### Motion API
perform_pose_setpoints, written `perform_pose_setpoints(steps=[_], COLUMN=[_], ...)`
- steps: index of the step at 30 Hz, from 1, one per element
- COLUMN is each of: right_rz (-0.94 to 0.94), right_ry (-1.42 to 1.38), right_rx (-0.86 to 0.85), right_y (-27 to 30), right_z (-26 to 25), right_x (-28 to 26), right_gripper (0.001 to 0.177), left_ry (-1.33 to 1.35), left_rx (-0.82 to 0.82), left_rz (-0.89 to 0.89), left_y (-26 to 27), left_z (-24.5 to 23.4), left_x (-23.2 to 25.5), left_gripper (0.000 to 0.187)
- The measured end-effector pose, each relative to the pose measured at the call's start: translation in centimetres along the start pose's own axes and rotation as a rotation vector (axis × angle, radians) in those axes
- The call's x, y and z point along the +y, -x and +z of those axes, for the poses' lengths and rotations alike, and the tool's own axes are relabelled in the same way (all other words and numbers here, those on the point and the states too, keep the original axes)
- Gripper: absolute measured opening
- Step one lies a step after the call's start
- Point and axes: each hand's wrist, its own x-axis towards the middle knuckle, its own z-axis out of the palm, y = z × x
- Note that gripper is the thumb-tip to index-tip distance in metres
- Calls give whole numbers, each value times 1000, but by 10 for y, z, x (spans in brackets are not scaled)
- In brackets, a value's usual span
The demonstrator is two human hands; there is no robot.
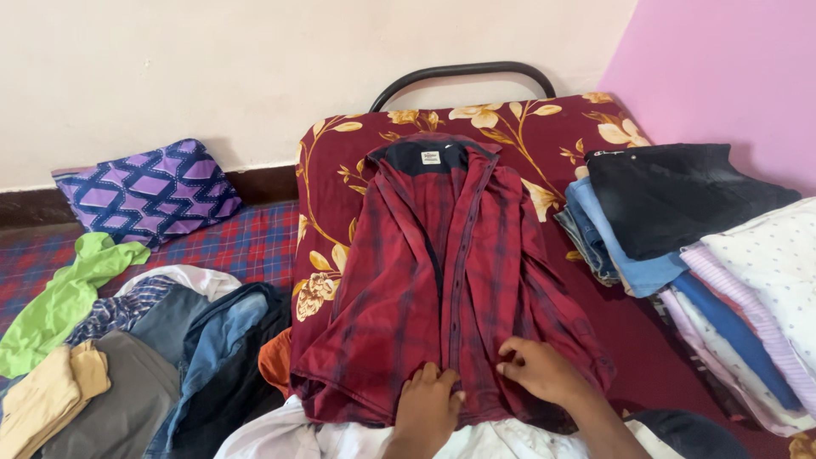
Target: The person unbuttons a shirt, lifts and spreads it flat on the bed, and then buttons it up by hand.
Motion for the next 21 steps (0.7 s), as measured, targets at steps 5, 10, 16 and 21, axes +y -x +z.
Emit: perform_pose_setpoints(steps=[5,10,16,21], right_rz=[-64,-37,392,-136], right_ry=[60,-96,241,212], right_rx=[-73,97,512,682], right_y=[-5,-2,36,18], right_z=[10,-25,-78,-47], right_x=[5,19,6,18], right_gripper=[25,10,14,15], left_ry=[-69,-61,500,353], left_rx=[-44,87,252,-76], left_rz=[-23,43,-77,-297], left_y=[-2,-3,5,4], left_z=[4,13,-1,11], left_x=[3,-9,30,24], left_gripper=[44,27,16,16])
